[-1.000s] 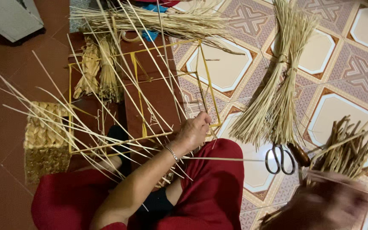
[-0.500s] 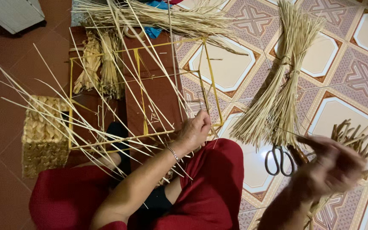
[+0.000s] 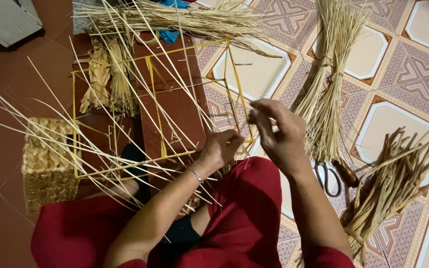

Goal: The person weaves thin dried plant strips into a rectangular basket frame. They repeatedly insert and pull strips through the frame, adjusting alignment by hand. Bundles of strips and a pair of scissors are visible nearby.

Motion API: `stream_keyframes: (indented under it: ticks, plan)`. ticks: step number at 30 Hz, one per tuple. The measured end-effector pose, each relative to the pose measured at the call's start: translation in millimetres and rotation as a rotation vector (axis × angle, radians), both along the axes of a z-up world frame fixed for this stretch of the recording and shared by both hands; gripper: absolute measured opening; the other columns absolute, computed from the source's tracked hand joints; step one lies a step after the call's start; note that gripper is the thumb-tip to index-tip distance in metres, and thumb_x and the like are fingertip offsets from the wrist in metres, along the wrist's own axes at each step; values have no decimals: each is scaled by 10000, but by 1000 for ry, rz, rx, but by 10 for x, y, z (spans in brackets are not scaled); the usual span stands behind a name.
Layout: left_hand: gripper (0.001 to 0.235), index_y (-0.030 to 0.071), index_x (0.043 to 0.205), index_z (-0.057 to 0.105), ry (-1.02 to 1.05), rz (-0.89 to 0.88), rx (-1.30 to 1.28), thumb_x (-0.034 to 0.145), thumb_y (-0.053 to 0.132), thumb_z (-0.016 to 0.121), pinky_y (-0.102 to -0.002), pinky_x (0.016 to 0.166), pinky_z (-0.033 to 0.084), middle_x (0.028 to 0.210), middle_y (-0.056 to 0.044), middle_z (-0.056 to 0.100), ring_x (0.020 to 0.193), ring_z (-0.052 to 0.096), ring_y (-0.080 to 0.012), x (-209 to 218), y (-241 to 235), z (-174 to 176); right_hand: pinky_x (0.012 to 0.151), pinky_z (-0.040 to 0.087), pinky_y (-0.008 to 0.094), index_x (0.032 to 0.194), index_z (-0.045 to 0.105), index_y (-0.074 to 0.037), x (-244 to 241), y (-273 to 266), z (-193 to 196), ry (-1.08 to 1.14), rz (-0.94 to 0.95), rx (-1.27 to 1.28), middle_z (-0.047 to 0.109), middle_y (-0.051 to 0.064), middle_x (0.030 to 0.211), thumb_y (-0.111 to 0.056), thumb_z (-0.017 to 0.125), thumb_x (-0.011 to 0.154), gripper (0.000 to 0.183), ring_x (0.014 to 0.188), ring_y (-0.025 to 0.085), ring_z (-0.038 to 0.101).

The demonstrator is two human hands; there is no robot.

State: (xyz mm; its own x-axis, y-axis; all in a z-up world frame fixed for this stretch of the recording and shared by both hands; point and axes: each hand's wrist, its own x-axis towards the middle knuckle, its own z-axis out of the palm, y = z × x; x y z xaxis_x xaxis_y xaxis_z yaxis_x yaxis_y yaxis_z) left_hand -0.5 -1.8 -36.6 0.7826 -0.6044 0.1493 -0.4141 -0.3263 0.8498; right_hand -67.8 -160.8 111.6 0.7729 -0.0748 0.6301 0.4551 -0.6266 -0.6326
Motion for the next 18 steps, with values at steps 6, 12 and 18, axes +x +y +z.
stream_keyframes:
  ticks: [6, 12, 18]
  plan:
    - [146, 33, 903, 772, -10, 67, -8, 949, 134, 677, -273, 461, 564, 712, -73, 746, 554, 719, -123, 18, -48, 169, 781, 634, 295, 1072, 709, -41, -91, -182, -597, 71, -91, 350, 763, 95, 960, -103, 633, 1104, 103, 856, 163, 782]
    - [271, 19, 838, 735, 339, 53, 111, 989, 227, 648, -258, 338, 557, 620, -102, 677, 451, 695, -126, -11, -42, 256, 705, 642, 332, 1045, 784, -50, -495, -77, -1351, 578, -262, 222, 780, 115, 939, -162, 742, 927, 168, 789, 191, 760]
    - [275, 24, 820, 748, 402, 42, 138, 979, 220, 640, -285, 361, 540, 627, -89, 717, 436, 698, -151, 13, -82, 414, 634, 574, 328, 1084, 759, -54, -441, 130, -1603, 392, -256, 167, 743, 126, 900, -136, 821, 843, 262, 700, 198, 703]
